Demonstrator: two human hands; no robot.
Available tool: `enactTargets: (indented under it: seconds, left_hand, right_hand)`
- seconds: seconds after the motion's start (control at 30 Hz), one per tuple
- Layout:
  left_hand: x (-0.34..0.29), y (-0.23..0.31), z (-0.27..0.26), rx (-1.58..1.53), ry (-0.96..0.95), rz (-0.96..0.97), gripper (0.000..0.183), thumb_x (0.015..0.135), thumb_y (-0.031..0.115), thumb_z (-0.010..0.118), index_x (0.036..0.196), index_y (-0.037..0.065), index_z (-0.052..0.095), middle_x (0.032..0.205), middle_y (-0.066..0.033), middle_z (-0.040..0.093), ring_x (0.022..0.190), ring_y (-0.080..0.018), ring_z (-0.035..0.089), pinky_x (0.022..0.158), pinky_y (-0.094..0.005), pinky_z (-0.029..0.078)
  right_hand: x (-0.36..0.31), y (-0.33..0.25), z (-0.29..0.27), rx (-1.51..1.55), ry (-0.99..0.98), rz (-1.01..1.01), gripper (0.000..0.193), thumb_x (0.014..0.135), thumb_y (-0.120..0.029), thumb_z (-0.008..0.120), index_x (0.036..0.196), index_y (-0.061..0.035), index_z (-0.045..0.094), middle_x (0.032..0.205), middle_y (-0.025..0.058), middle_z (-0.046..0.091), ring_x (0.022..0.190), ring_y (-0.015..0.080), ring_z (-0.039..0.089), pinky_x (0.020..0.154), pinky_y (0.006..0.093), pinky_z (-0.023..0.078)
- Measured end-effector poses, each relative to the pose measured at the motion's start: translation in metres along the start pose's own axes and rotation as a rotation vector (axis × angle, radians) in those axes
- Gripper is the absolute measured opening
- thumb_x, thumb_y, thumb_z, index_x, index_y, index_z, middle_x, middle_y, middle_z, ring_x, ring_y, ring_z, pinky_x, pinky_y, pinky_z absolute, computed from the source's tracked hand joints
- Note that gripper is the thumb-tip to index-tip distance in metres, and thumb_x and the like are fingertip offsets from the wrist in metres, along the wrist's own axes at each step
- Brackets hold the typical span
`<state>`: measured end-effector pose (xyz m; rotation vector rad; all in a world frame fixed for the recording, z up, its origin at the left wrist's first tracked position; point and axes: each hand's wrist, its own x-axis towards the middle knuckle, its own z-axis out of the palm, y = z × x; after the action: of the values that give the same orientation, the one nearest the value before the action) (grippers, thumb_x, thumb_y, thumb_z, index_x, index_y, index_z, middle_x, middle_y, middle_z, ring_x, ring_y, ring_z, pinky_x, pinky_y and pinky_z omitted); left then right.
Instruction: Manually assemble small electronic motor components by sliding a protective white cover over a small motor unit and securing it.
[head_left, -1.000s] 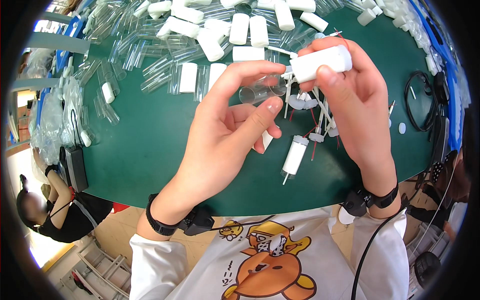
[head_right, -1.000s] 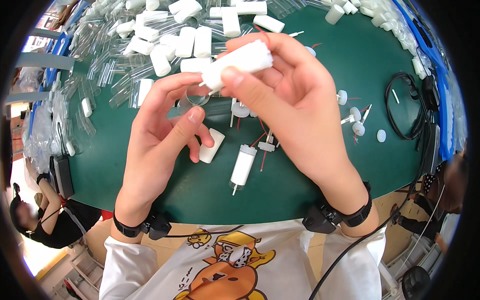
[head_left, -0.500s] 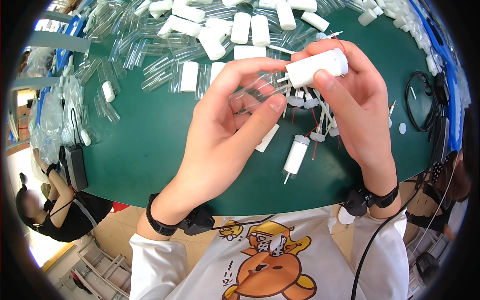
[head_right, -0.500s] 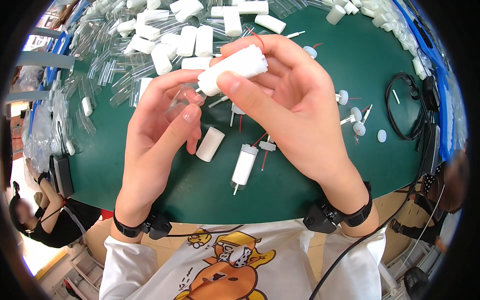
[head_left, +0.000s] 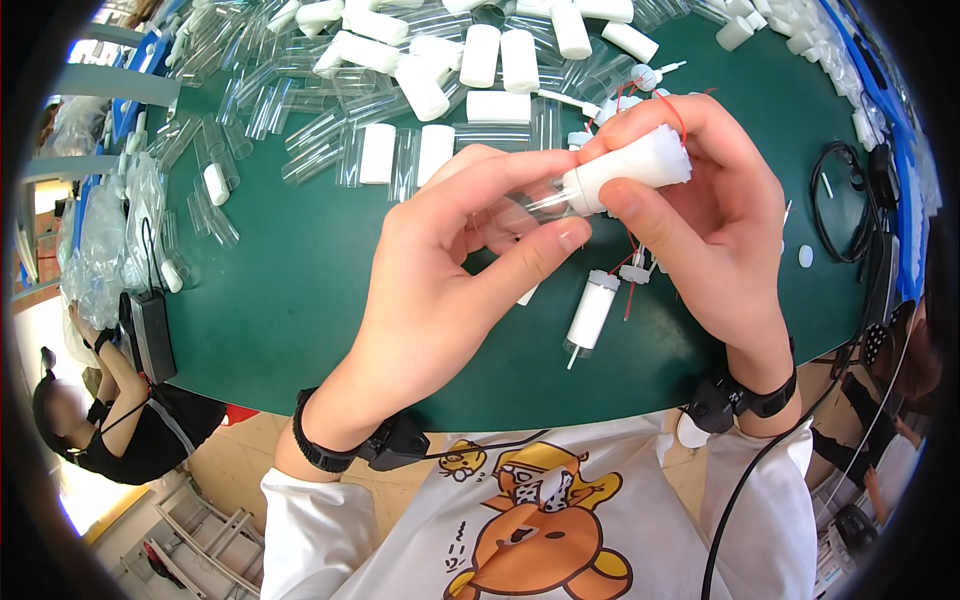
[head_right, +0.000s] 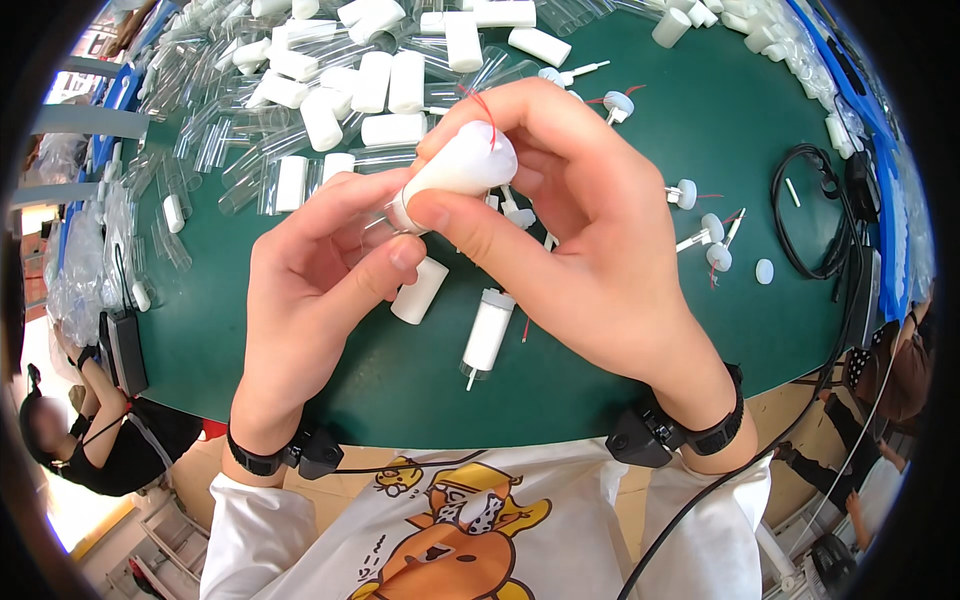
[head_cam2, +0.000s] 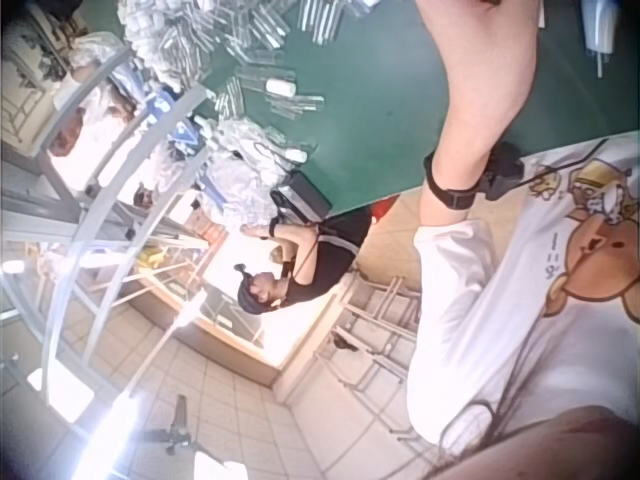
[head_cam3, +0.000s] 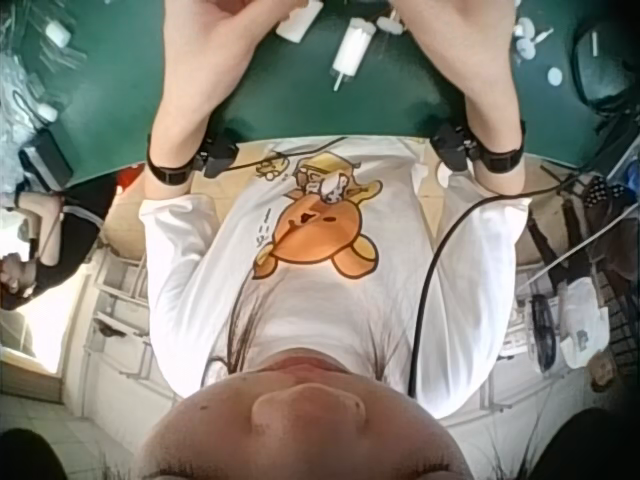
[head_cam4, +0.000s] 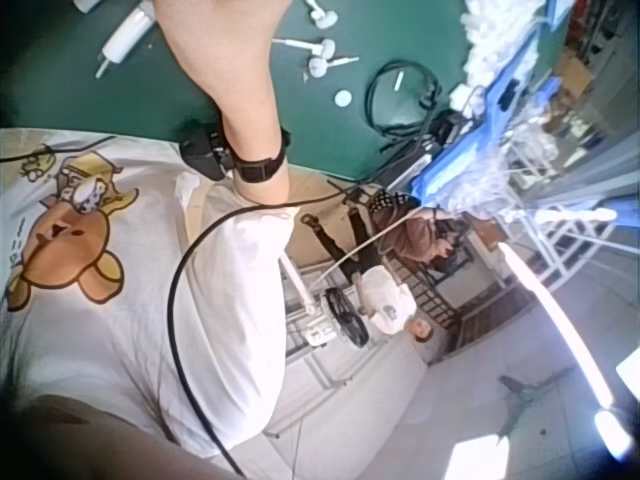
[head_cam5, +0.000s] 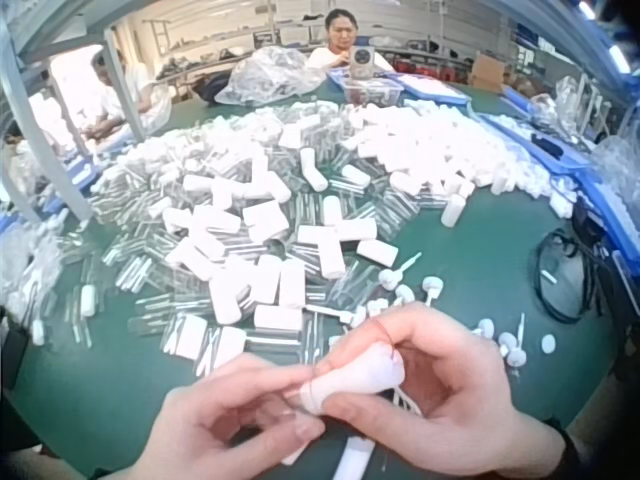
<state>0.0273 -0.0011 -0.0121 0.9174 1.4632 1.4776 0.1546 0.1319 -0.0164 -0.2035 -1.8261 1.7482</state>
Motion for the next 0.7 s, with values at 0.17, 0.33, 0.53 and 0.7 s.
enactTargets:
  seconds: [0.17,0.33,0.53,0.7]
  left_hand:
    - [-0.002,0.003,-0.002,-0.2,-0.043,-0.001,0.036,0.077,-0.005,0.067,0.112,-0.004,0.059,0.097,-0.0075,0.056,0.081,-0.0109,0.059,0.071,-0.0216,0.048]
    - [-0.002,0.001,0.001,-0.223,-0.058,0.032,0.036,0.078,-0.004,0.066,0.113,-0.003,0.059,0.098,-0.0072,0.056,0.089,-0.0124,0.058,0.07,-0.0224,0.047]
    - [-0.002,0.009,0.002,-0.262,-0.124,-0.057,0.045,0.077,0.008,0.068,0.117,-0.004,0.052,0.1,-0.0104,0.057,0.087,-0.0139,0.058,0.069,-0.025,0.047]
    - [-0.003,0.013,0.001,-0.55,-0.409,-0.268,0.036,0.089,0.021,0.049,0.119,0.0,0.047,0.093,-0.0052,0.056,0.079,-0.0088,0.049,0.065,-0.0224,0.04]
  right_hand:
    - [0.001,-0.005,0.0,0.064,-0.039,-0.015,0.026,0.076,0.002,0.064,0.1,0.0008,0.053,0.096,0.0099,0.057,0.089,0.0171,0.056,0.079,0.0276,0.045]
    - [-0.002,-0.003,0.0,0.063,-0.046,0.104,0.027,0.07,-0.004,0.071,0.094,-0.0015,0.056,0.097,0.0072,0.053,0.088,0.0153,0.051,0.075,0.0259,0.041]
    - [-0.001,-0.005,0.001,0.098,-0.092,0.121,0.032,0.068,-0.009,0.075,0.093,-0.0013,0.058,0.098,0.0072,0.05,0.089,0.0148,0.047,0.076,0.0251,0.038]
    - [0.0,-0.016,0.001,0.264,-0.128,0.326,0.033,0.069,-0.009,0.073,0.097,0.0008,0.059,0.103,0.0108,0.05,0.092,0.0183,0.05,0.078,0.0285,0.041]
